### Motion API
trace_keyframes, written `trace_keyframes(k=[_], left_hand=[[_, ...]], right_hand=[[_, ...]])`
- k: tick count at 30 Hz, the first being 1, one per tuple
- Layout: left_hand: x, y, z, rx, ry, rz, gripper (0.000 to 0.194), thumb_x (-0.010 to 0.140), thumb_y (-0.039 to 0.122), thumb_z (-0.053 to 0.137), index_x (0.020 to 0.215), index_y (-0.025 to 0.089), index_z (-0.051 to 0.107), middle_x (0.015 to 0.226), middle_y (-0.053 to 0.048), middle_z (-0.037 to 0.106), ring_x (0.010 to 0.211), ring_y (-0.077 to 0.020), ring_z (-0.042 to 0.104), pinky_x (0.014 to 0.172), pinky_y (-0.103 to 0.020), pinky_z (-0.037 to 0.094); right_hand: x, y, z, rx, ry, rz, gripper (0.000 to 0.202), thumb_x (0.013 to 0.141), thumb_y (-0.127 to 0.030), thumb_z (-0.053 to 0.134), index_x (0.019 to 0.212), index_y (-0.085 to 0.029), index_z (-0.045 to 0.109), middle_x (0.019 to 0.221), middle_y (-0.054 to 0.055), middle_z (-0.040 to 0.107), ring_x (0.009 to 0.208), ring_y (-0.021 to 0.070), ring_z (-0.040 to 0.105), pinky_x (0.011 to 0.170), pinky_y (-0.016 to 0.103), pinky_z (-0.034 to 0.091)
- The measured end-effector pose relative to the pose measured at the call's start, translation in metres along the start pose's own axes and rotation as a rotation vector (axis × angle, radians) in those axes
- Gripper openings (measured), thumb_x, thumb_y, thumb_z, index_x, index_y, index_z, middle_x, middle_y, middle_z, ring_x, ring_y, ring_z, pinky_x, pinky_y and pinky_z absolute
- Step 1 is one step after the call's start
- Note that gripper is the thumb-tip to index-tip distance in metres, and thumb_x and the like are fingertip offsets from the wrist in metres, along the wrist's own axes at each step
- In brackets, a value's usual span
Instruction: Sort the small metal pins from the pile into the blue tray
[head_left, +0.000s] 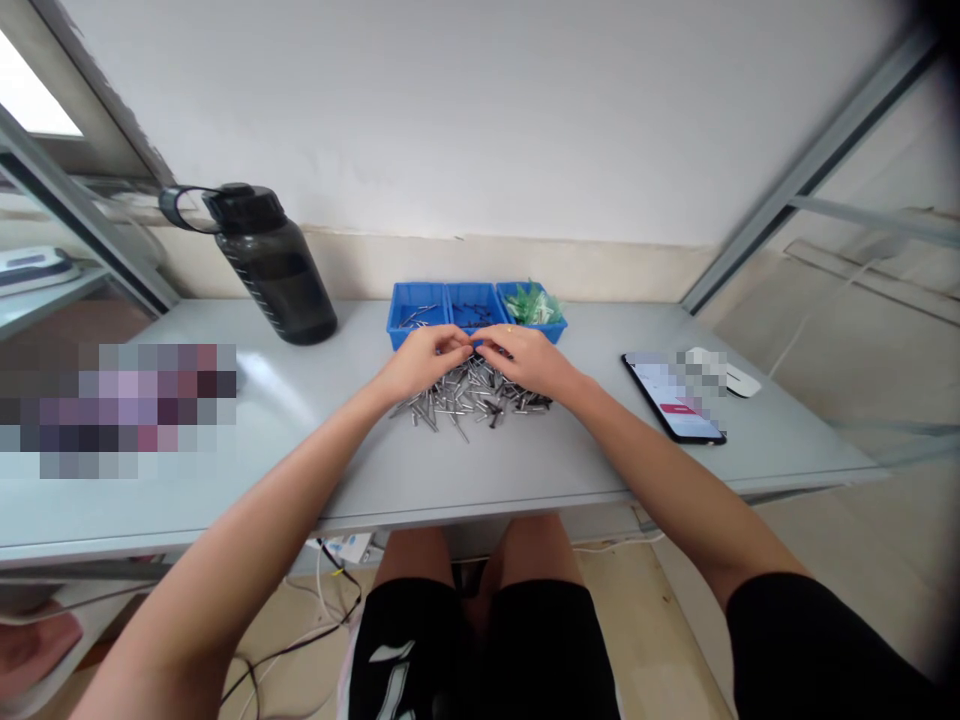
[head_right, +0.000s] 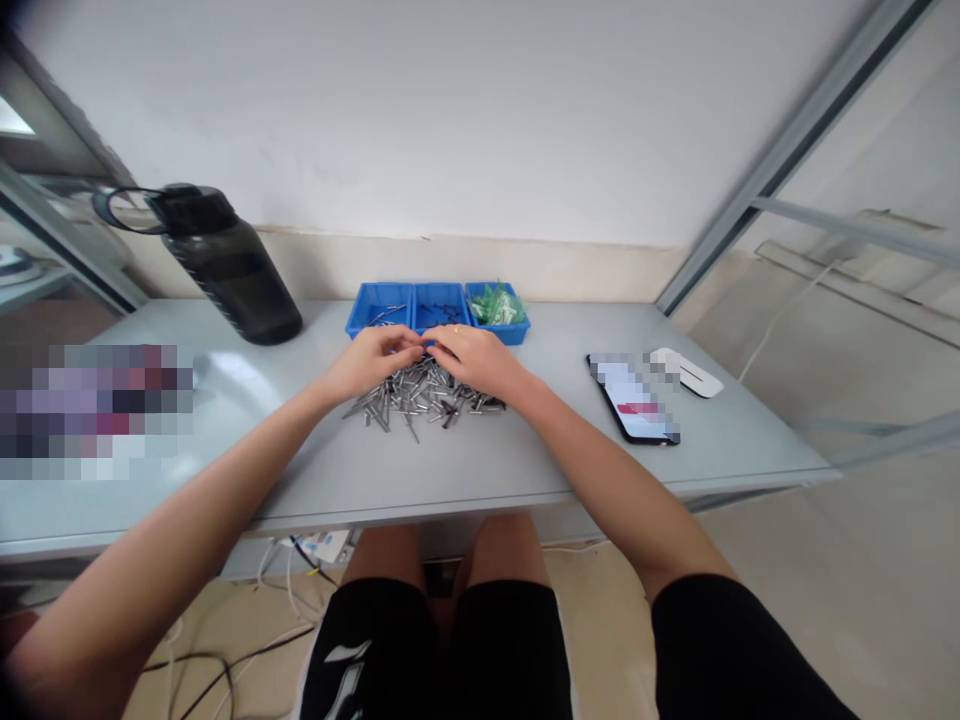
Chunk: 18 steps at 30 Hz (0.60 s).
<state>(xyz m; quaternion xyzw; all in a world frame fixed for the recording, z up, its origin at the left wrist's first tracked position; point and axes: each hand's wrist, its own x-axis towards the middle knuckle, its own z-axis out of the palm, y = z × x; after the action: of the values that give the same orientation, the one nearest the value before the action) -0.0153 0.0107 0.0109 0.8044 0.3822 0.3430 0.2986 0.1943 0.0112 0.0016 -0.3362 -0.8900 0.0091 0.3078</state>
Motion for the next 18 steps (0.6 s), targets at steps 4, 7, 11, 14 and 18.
trace_keyframes(k=[4, 7, 11, 14, 18], left_hand=[[0.0006, -0.0032, 0.0005, 0.073, -0.01, 0.035, 0.021, 0.087, 0.032, 0.055, 0.091, 0.017, 0.07, 0.086, -0.003, 0.071, 0.079, -0.0159, 0.061, 0.074, -0.03, 0.047], [0.0011, -0.0041, 0.001, 0.096, -0.015, 0.03, 0.021, 0.088, 0.031, 0.055, 0.091, 0.017, 0.07, 0.089, -0.003, 0.072, 0.081, -0.0166, 0.062, 0.076, -0.03, 0.047], [0.0012, -0.0038, 0.0006, 0.101, -0.009, 0.023, 0.02, 0.087, 0.031, 0.058, 0.093, 0.017, 0.071, 0.087, -0.003, 0.072, 0.079, -0.0159, 0.063, 0.076, -0.029, 0.047], [0.0009, -0.0041, -0.0004, 0.121, 0.01, -0.002, 0.019, 0.084, 0.031, 0.064, 0.094, 0.017, 0.072, 0.081, -0.002, 0.071, 0.074, -0.0153, 0.062, 0.074, -0.029, 0.048], [0.0009, -0.0046, -0.0008, 0.149, 0.029, 0.0, 0.018, 0.084, 0.029, 0.062, 0.092, 0.018, 0.073, 0.084, -0.003, 0.073, 0.076, -0.0162, 0.063, 0.074, -0.03, 0.048]], right_hand=[[0.0001, 0.0023, -0.0003, -0.024, -0.016, 0.0, 0.024, 0.096, -0.025, 0.045, 0.105, -0.019, 0.066, 0.099, 0.007, 0.072, 0.092, 0.0197, 0.065, 0.082, 0.033, 0.048], [0.0002, 0.003, -0.0009, -0.024, -0.024, 0.005, 0.021, 0.095, -0.026, 0.046, 0.1, -0.019, 0.066, 0.093, 0.007, 0.071, 0.087, 0.0192, 0.064, 0.079, 0.032, 0.047], [0.0002, 0.0019, -0.002, -0.036, -0.029, 0.02, 0.02, 0.095, -0.026, 0.046, 0.097, -0.019, 0.065, 0.089, 0.006, 0.07, 0.083, 0.0181, 0.062, 0.076, 0.03, 0.044], [0.0, 0.0023, -0.0028, -0.05, -0.01, 0.038, 0.018, 0.094, -0.027, 0.047, 0.095, -0.02, 0.064, 0.086, 0.005, 0.069, 0.081, 0.018, 0.061, 0.074, 0.03, 0.043], [-0.0003, 0.0044, -0.0031, -0.045, -0.001, 0.069, 0.016, 0.093, -0.027, 0.048, 0.093, -0.02, 0.063, 0.084, 0.004, 0.068, 0.079, 0.0175, 0.06, 0.072, 0.029, 0.042]])
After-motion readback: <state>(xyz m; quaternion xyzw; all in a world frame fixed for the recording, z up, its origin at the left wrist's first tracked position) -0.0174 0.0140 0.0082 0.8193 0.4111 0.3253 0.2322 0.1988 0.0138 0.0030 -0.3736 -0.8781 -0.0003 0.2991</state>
